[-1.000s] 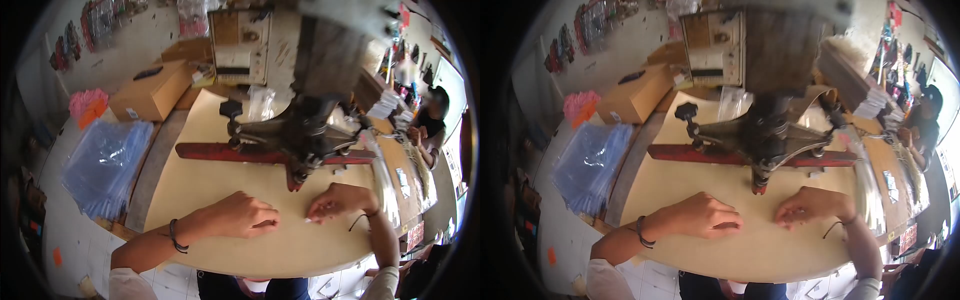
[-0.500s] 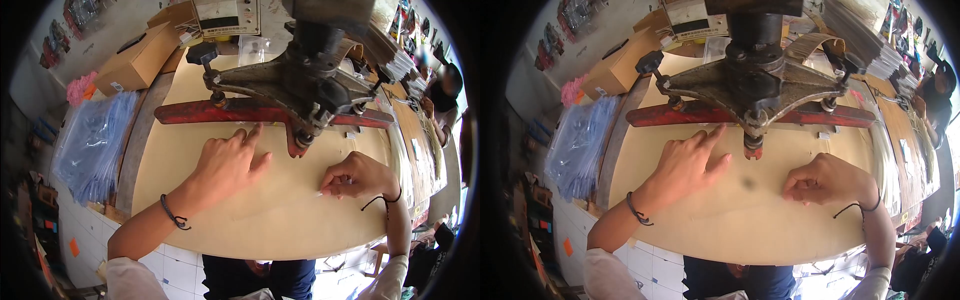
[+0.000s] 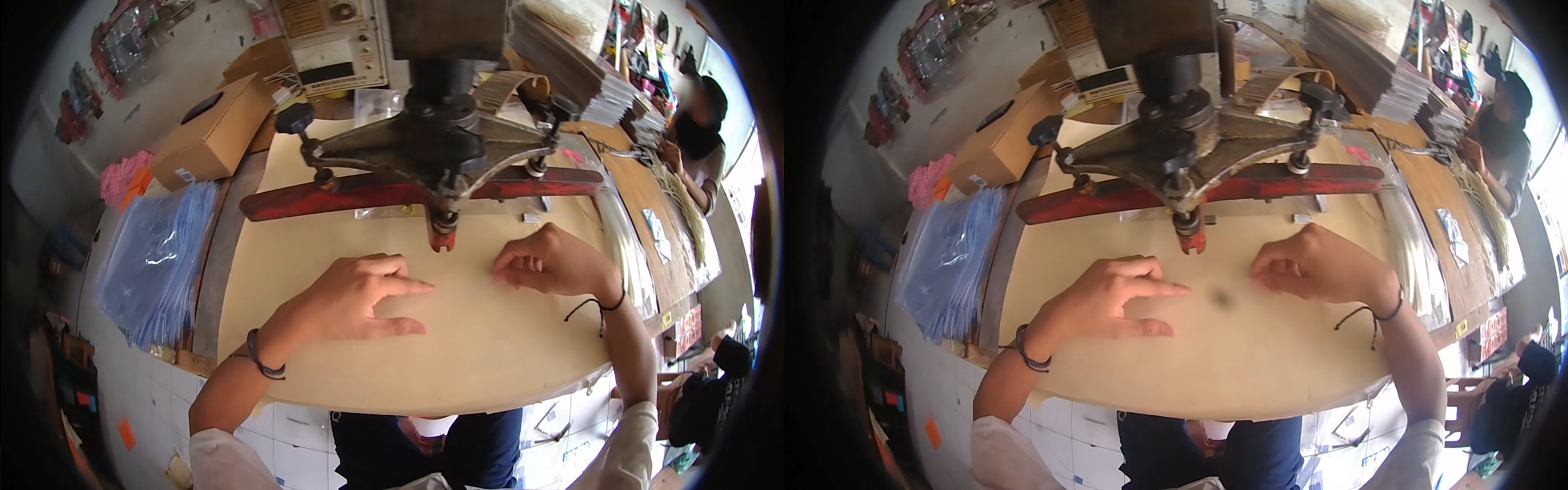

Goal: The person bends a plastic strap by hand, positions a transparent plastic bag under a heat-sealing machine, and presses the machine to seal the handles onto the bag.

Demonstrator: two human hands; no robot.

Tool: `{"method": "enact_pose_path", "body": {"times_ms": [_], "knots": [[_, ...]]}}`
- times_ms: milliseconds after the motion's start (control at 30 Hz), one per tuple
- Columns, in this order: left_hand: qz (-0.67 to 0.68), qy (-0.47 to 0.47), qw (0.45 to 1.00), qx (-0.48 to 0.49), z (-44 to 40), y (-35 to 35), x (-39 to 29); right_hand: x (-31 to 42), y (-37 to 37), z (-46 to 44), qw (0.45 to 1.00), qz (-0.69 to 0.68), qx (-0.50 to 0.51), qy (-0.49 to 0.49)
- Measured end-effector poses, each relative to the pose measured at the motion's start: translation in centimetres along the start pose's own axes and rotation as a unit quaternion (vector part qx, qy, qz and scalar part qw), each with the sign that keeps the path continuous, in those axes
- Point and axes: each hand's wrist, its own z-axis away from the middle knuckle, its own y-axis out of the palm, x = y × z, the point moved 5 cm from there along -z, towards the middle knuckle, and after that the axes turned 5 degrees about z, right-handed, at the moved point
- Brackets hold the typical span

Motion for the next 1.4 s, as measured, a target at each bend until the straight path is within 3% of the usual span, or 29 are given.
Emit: {"method": "enact_pose_path", "body": {"times_ms": [167,267,600,700,800,867,967,1067,1400], "knots": [[0.006,0.052,0.998,-0.047,0.2,0.5,0.4,0.2,-0.5,0.0,0.997,0.06,-0.039,-0.03],[-0.141,0.112,0.982,-0.063,-0.1,-0.7,-0.4,0.0,-1.0,0.3,0.989,0.123,-0.074,-0.022],[-0.307,0.17,0.933,-0.086,0.1,-0.9,-2.2,-0.3,-0.8,0.9,0.977,0.133,-0.133,-0.097],[-0.328,0.188,0.923,-0.073,-0.3,-0.6,-2.4,-0.2,-0.8,0.5,0.977,0.137,-0.127,-0.103],[-0.35,0.186,0.918,-0.037,-0.7,-0.3,-1.8,-0.1,-0.9,0.0,0.992,0.108,-0.057,-0.015],[-0.382,0.198,0.902,-0.038,-0.9,-0.4,-0.9,-0.1,-0.9,-0.1,0.992,0.122,-0.037,-0.008],[-0.38,0.236,0.887,-0.114,-0.8,-0.2,-0.3,-0.1,-0.5,-0.3,0.98,0.165,-0.082,-0.068],[-0.31,0.208,0.916,-0.149,-1.0,-0.6,1.6,-0.7,-0.1,-0.1,0.958,0.194,-0.159,-0.141],[-0.275,0.163,0.928,-0.192,-1.6,-0.6,3.5,-0.3,1.2,-0.4,0.953,0.207,-0.182,-0.129]]}}
